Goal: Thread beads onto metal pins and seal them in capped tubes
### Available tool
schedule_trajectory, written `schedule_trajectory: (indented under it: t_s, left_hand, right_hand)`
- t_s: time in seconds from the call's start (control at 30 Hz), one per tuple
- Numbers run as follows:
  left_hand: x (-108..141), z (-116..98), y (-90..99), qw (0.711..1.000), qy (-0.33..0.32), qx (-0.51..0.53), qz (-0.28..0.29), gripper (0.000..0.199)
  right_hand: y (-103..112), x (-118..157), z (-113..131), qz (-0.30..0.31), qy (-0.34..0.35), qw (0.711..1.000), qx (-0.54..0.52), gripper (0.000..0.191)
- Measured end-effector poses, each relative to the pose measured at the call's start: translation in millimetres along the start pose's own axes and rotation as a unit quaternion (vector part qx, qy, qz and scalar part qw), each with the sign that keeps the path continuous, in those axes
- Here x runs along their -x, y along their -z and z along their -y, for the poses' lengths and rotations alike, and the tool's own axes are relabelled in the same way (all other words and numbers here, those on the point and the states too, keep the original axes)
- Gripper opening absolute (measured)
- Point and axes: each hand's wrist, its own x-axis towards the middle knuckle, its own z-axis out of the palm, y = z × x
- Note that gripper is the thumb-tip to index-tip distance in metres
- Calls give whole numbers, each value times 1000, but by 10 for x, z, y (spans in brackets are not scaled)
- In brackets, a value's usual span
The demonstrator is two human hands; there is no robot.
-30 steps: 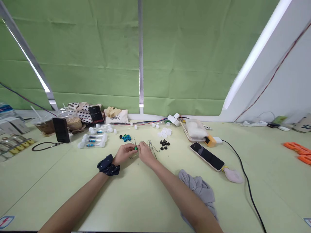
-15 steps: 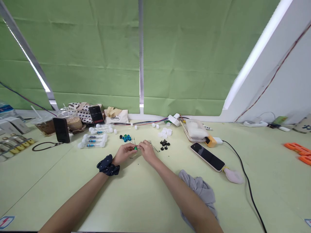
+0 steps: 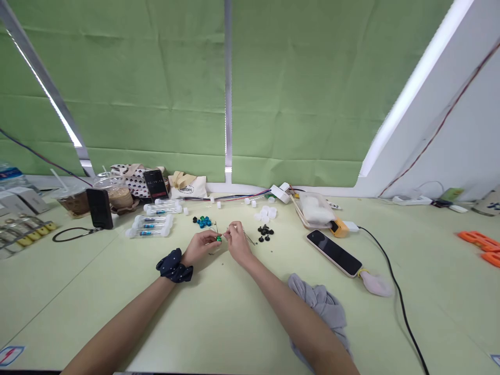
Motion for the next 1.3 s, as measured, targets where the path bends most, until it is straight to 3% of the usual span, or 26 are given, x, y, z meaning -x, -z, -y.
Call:
schedule_trajectory:
  t_s: [0.37, 0.93, 1.3]
  left_hand:
    - [8, -33, -18, 1000, -9, -6, 2, 30]
    - [-2, -72, 7, 998, -40, -22, 31, 32]
    - [-21, -6, 12, 1000, -10, 15, 11, 34]
  right_hand:
    - [-11, 13, 5, -26, 5, 998, 57, 26]
    - [-5, -2, 12, 38, -9, 999, 21, 29]
    - [-31, -14, -23, 37, 7, 999, 14, 16]
